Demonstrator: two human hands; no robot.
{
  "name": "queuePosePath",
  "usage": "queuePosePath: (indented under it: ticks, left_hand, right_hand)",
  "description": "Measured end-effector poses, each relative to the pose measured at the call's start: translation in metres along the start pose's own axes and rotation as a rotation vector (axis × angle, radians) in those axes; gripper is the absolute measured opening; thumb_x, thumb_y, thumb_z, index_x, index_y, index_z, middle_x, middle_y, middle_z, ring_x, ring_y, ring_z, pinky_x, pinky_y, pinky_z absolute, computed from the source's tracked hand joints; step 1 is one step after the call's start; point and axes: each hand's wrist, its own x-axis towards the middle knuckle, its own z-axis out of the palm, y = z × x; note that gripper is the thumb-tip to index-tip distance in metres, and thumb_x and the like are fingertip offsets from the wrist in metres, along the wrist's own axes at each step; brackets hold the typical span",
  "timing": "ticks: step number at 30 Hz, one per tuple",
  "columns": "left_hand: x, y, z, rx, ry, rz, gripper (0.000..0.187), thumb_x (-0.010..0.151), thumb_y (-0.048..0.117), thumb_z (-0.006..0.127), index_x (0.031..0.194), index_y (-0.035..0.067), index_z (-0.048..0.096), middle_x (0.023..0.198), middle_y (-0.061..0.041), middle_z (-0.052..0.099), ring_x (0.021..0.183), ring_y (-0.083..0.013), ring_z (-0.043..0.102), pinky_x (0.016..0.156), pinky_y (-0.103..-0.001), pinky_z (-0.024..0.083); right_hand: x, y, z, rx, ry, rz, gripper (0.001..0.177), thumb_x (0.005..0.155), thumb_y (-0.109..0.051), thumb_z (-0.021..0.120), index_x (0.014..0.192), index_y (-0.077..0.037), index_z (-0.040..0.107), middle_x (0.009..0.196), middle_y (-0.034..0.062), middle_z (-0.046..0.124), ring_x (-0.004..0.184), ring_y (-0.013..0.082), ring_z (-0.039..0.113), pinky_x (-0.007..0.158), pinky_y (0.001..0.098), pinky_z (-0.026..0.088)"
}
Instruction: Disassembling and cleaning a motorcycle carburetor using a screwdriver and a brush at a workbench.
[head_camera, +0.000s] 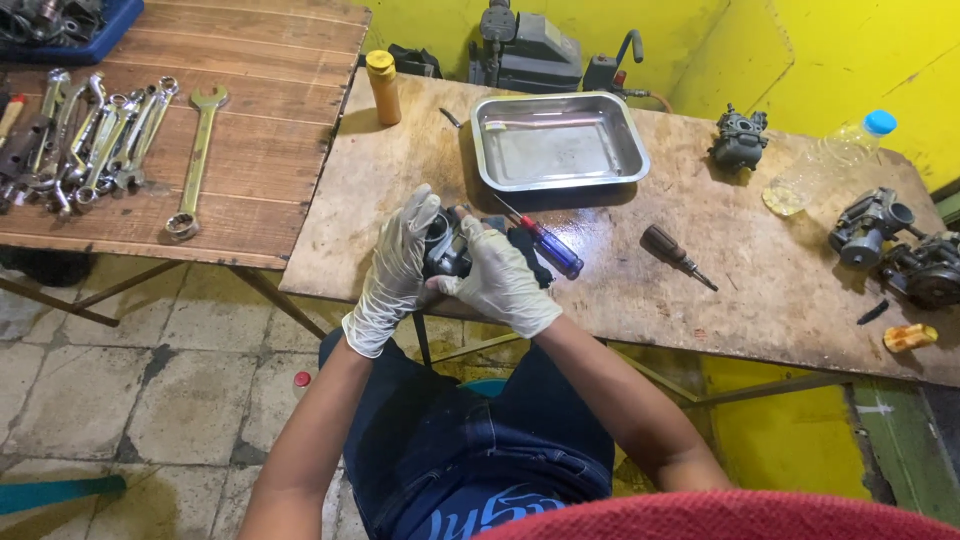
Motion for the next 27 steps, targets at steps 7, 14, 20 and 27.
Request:
queuePosePath:
  ticks: [7,14,20,27]
  left_hand:
    - [-0.023,-0.045,0.044,-0.058,0.084,-0.028,0.113,0.063,0.041,0.086,0.155,-0.002,0.036,0.154,-0.033,0.039,0.137,-0.0532,0.043,0.113,-0.056,0.039]
    - [-0.006,-0.018,0.003,-0.256,0.124,-0.240,0.139,0.062,0.045,0.098,0.163,0.006,0.010,0.164,-0.030,0.012,0.150,-0.0528,0.022,0.123,-0.059,0.028]
    - [-0.001,-0.017,-0.002,-0.290,0.062,-0.276,0.130,0.064,0.049,0.092,0.159,-0.001,0.019,0.160,-0.032,0.019,0.149,-0.0529,0.025,0.123,-0.057,0.028]
    - [0.009,-0.012,-0.003,-0.374,-0.009,-0.311,0.121,0.062,0.045,0.094,0.154,0.000,0.031,0.157,-0.029,0.026,0.146,-0.0509,0.034,0.120,-0.055,0.032]
  right_hand:
    - [0.014,0.011,0.020,0.219,0.119,-0.026,0.095,0.067,-0.037,0.092,0.150,-0.022,0.050,0.119,0.0167,0.069,0.115,0.0368,0.068,0.097,0.0447,0.057]
    - [0.031,0.010,-0.015,0.453,0.233,0.005,0.076,0.064,-0.047,0.095,0.132,-0.024,0.067,0.101,0.0115,0.074,0.100,0.0285,0.073,0.085,0.0379,0.058]
    - [0.080,0.035,-0.090,0.411,0.348,0.023,0.071,0.065,-0.056,0.096,0.120,-0.022,0.068,0.096,0.0059,0.076,0.093,0.0221,0.073,0.082,0.0346,0.056]
    - [0.134,0.047,-0.152,-0.191,0.072,0.207,0.054,0.073,-0.062,0.080,0.107,-0.019,0.079,0.102,0.0108,0.077,0.107,0.0341,0.072,0.091,0.0488,0.055]
